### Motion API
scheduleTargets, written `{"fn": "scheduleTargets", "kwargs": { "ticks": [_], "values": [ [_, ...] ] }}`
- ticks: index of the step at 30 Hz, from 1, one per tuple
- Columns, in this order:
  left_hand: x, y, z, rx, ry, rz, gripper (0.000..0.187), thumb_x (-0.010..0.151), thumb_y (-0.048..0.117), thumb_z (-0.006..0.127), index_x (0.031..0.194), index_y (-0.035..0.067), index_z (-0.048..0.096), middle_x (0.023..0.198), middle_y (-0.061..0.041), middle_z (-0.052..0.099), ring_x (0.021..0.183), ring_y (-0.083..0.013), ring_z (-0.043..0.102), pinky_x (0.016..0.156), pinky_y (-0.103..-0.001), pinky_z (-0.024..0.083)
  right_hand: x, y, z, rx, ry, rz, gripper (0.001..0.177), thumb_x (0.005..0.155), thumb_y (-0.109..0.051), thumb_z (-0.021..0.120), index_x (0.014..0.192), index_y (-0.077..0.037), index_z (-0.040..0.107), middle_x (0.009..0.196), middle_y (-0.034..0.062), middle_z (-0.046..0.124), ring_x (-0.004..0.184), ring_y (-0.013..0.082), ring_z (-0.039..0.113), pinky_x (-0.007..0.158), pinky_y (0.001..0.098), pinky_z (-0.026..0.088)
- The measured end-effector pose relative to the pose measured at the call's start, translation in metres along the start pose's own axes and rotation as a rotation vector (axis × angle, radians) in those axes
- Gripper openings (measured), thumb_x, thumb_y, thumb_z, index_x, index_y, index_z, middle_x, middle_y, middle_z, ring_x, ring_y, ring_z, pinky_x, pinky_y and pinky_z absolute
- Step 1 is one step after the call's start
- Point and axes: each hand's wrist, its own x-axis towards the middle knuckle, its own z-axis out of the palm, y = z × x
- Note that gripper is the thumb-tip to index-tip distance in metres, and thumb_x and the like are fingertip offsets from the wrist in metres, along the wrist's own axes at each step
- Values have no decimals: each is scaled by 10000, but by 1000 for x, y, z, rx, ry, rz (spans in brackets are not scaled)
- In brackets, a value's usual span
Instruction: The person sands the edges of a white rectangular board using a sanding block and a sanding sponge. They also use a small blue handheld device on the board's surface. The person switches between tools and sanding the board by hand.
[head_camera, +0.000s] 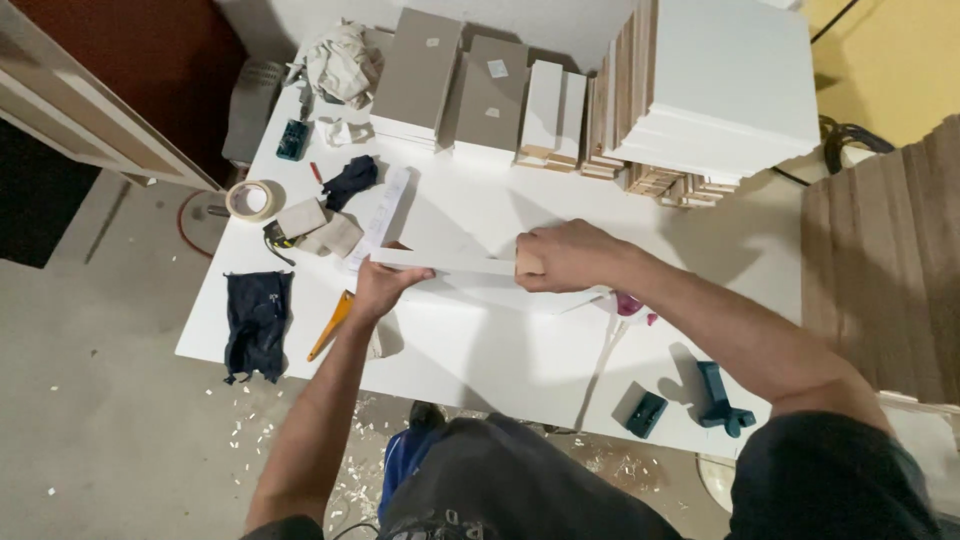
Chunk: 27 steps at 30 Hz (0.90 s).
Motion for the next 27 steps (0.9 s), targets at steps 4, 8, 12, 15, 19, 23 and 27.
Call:
{"fn": "scheduleTargets", "kwargs": {
  "ticks": [4, 8, 12, 15, 19, 23, 27],
  "values": [
    [6, -16, 5, -33, -13, -8, 430, 609, 215, 1016, 894, 62, 733, 787, -139, 710, 754, -215, 588, 660, -341, 435, 47, -45, -23, 26, -63, -39, 582, 869, -662, 462, 1170, -179, 585, 1080, 74, 717, 997, 366, 729, 881, 524, 564],
    [10, -51, 11, -28, -48, -16, 424, 606, 282, 1034, 858, 115, 737, 741, -86, 704, 698, -180, 597, 628, -321, 439, 85, -92, -48, 22, -81, -96, 602, 883, -684, 453, 1166, -170, 586, 1071, 95, 714, 984, 363, 730, 865, 516, 563],
    [8, -18, 5, -227, -83, 72, 336, 638, 163, 1009, 850, 70, 766, 808, -96, 762, 793, -155, 621, 727, -341, 496, 104, -124, -66, 57, -48, -157, 626, 917, -642, 446, 1180, -90, 585, 1103, 172, 699, 1003, 425, 720, 880, 556, 552],
    [6, -27, 1, -203, -82, 65, 345, 641, 185, 1013, 852, 70, 764, 799, -99, 759, 779, -153, 626, 716, -331, 489, 117, -130, -57, 87, -28, -158, 627, 939, -611, 432, 1217, -64, 564, 1118, 182, 682, 990, 441, 720, 873, 565, 553],
    [4, -41, 1, -166, -91, 59, 361, 647, 218, 1018, 854, 71, 762, 786, -104, 753, 757, -150, 633, 700, -315, 480, 93, -125, -68, 117, -20, -149, 582, 956, -562, 441, 1228, -60, 560, 1126, 180, 670, 1006, 450, 712, 878, 569, 550],
    [2, -16, 2, -85, -98, 33, 418, 623, 267, 1028, 873, 68, 759, 786, -120, 749, 734, -170, 643, 664, -314, 468, 59, -80, -45, 102, -73, -73, 625, 935, -592, 459, 1294, -88, 545, 1141, 157, 677, 1034, 448, 703, 892, 574, 540],
    [11, -40, 6, 33, -60, 9, 446, 602, 285, 1033, 884, 80, 755, 786, -139, 743, 712, -230, 652, 615, -355, 461, 18, -35, -27, 75, -101, 27, 622, 902, -630, 481, 1282, -141, 542, 1176, 169, 690, 1079, 442, 693, 933, 570, 532]
  ]
}}
